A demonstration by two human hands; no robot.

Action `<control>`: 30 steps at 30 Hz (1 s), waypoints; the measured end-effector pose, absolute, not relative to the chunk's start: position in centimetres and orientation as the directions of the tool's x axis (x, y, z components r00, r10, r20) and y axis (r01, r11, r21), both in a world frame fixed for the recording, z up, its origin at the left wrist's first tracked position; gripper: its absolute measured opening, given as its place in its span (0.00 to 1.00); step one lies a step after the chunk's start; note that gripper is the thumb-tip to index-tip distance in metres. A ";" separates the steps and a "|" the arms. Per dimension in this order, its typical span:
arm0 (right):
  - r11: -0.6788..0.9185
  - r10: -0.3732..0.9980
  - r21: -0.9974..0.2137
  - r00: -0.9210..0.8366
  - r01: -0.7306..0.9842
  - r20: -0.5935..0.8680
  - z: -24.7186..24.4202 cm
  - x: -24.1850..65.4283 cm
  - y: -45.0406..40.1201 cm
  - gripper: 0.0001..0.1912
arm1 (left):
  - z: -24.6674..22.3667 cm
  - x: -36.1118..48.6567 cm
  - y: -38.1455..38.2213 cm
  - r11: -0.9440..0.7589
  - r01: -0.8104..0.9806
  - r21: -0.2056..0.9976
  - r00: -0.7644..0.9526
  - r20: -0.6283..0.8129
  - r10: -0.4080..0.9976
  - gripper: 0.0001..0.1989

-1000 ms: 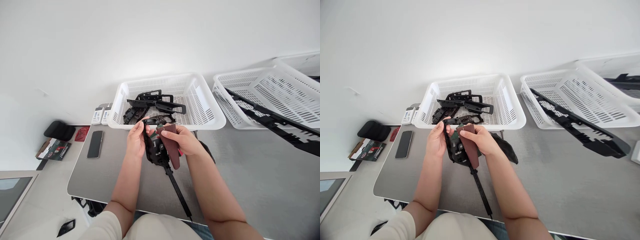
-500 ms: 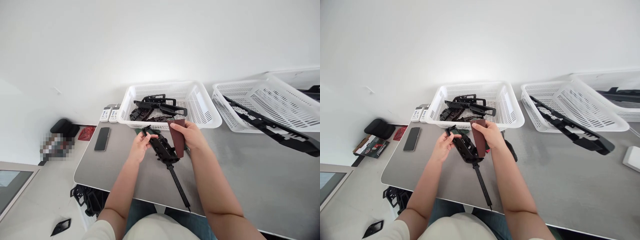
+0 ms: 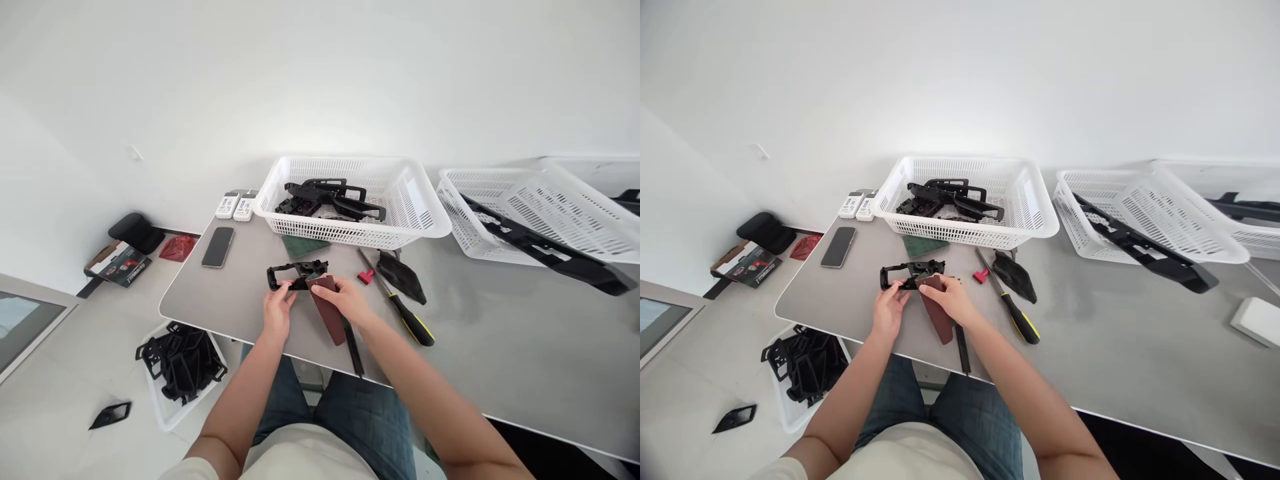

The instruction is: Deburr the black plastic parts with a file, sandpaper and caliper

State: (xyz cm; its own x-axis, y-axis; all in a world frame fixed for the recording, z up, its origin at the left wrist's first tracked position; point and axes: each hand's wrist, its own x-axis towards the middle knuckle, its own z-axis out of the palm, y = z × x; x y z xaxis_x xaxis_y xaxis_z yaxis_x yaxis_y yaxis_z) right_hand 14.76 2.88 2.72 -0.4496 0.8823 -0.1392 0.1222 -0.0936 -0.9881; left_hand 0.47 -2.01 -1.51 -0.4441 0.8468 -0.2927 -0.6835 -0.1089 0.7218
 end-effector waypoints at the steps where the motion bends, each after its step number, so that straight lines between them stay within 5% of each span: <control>1: -0.090 0.892 -0.989 -0.433 0.117 -0.133 1.8 14.6 2.6 0.20 | -1.7 0.1 -2.3 -0.034 -0.709 0.704 -0.384 -0.346 0.856 0.14; 5: 0.051 0.916 -0.988 -0.401 0.147 -0.012 0.0 14.3 2.3 0.18 | -2.2 -0.7 -2.7 0.153 -0.697 0.701 -0.259 -0.445 0.857 0.14; 13: 0.397 0.830 -0.879 -0.512 0.266 0.220 -1.0 13.2 1.7 0.13 | -2.5 0.1 -2.2 0.083 -0.595 0.799 -0.309 -0.324 0.894 0.18; 30: 0.245 0.882 -0.927 -0.462 0.284 0.092 -1.1 13.5 2.4 0.14 | -3.1 0.9 -0.6 0.022 -0.543 0.840 -0.429 -0.300 0.852 0.16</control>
State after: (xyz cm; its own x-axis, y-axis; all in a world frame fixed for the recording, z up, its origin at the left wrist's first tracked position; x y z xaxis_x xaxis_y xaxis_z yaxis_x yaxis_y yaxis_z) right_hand 13.51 2.38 -1.08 -0.4616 0.8823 0.0920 0.2843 0.2454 -0.9268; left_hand 0.86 -0.63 -3.05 -0.4290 0.8521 -0.2998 -0.5427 0.0222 0.8396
